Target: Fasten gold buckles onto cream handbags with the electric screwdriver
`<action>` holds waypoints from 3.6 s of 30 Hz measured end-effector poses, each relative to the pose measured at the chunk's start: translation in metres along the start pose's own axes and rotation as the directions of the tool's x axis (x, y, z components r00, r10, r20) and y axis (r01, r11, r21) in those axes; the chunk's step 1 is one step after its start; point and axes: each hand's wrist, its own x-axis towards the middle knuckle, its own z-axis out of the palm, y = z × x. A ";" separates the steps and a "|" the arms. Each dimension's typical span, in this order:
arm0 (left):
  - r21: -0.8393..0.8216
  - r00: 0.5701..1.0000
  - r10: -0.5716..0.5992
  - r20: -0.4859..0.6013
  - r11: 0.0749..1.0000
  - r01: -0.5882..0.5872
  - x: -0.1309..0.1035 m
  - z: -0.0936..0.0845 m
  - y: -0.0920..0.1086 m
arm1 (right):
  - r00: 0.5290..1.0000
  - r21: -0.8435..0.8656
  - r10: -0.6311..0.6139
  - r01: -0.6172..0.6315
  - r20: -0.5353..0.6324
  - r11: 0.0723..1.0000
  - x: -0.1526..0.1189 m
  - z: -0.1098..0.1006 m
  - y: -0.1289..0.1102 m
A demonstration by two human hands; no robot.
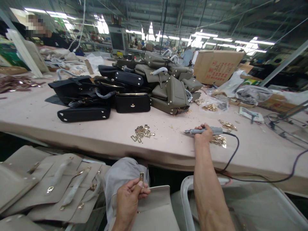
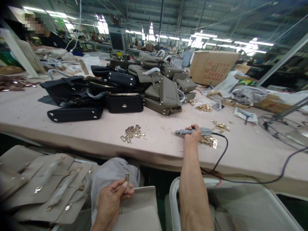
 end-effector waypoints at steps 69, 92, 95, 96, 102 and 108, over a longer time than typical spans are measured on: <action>-0.017 0.998 0.032 -0.060 0.999 -0.033 -0.007 0.009 0.007 | 0.995 0.031 -0.065 0.067 -0.075 0.997 -0.009 0.001 0.013; -0.005 0.998 0.064 -0.026 0.998 -0.064 -0.026 0.020 0.004 | 0.894 -0.187 0.161 -0.088 0.418 0.978 -0.273 0.017 -0.016; -0.002 0.997 0.075 -0.031 0.997 -0.075 -0.028 0.018 0.002 | 0.887 -0.216 0.142 -0.049 0.440 0.975 -0.300 0.017 -0.006; -0.003 0.997 0.077 -0.032 0.997 -0.077 -0.028 0.018 0.002 | 0.882 -0.225 0.132 -0.031 0.453 0.974 -0.306 0.017 -0.003; -0.017 0.996 0.078 -0.031 0.997 -0.079 -0.028 0.015 -0.002 | 0.834 -0.246 0.093 0.053 0.544 0.968 -0.327 0.015 0.006; -0.012 0.996 0.088 -0.006 0.996 -0.088 -0.031 0.014 -0.002 | 0.820 -0.261 0.074 0.093 0.567 0.961 -0.330 0.012 0.015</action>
